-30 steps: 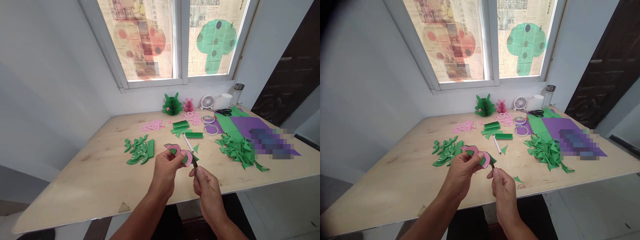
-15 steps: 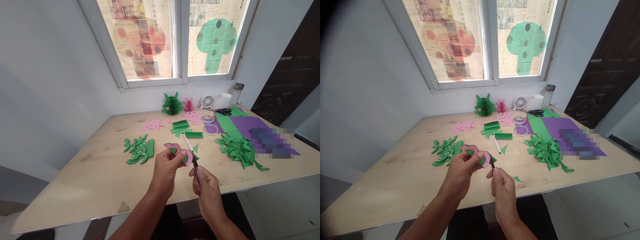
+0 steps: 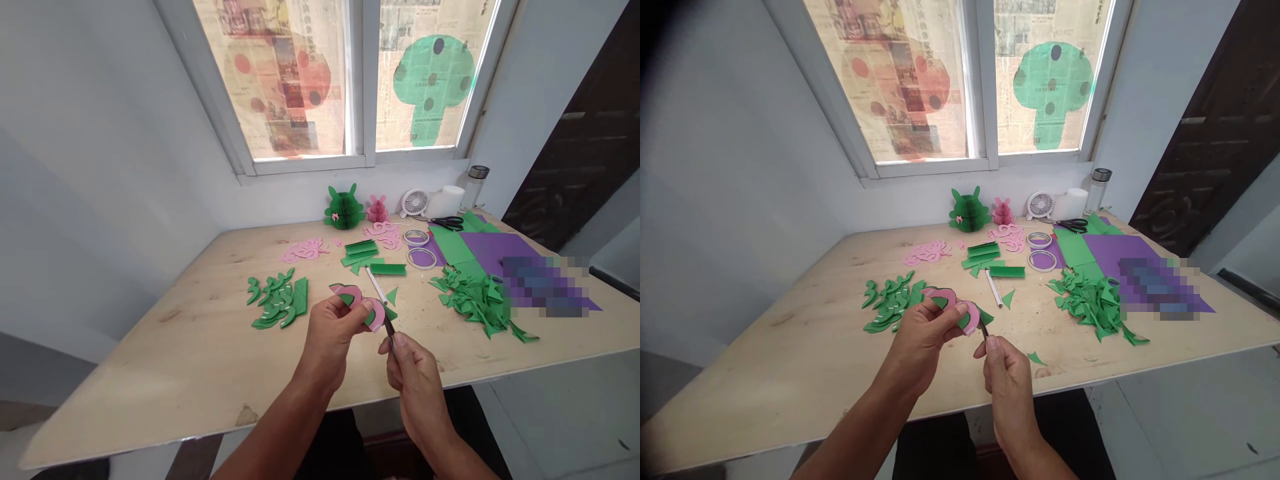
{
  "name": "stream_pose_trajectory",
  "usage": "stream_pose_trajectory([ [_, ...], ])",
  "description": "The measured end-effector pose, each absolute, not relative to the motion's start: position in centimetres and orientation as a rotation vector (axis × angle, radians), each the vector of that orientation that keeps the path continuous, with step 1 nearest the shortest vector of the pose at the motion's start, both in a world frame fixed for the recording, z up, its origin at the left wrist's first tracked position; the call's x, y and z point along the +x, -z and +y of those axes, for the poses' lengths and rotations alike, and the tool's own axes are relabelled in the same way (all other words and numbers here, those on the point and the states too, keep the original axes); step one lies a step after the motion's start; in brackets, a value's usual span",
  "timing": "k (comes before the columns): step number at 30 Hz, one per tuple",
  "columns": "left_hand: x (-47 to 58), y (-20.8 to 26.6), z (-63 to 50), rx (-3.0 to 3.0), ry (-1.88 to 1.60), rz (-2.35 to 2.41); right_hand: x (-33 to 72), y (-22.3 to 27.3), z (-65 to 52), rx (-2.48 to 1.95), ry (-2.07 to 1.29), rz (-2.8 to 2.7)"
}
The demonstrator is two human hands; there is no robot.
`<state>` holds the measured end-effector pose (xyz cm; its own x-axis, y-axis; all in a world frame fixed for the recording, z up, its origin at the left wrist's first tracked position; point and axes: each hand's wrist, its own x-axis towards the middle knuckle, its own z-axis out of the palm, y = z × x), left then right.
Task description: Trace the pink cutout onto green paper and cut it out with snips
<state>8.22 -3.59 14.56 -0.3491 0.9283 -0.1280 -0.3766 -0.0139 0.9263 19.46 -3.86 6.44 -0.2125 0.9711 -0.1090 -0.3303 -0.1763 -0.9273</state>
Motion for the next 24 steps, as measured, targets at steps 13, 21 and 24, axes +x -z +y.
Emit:
stream_pose_trajectory([
  [13,7.5,-13.9,-3.3,0.73,-1.516,1.259,19.5,-6.2,-3.7,-0.934,-1.623,-1.022],
  [21,7.1,-14.1,-3.2,0.794,-1.459,1.25,19.6,-6.1,-3.3,-0.926,-1.635,-1.051],
  [24,6.9,-14.1,-3.1,0.8,-1.447,1.246,19.7,-6.0,-3.2,-0.917,-1.631,-1.064],
])
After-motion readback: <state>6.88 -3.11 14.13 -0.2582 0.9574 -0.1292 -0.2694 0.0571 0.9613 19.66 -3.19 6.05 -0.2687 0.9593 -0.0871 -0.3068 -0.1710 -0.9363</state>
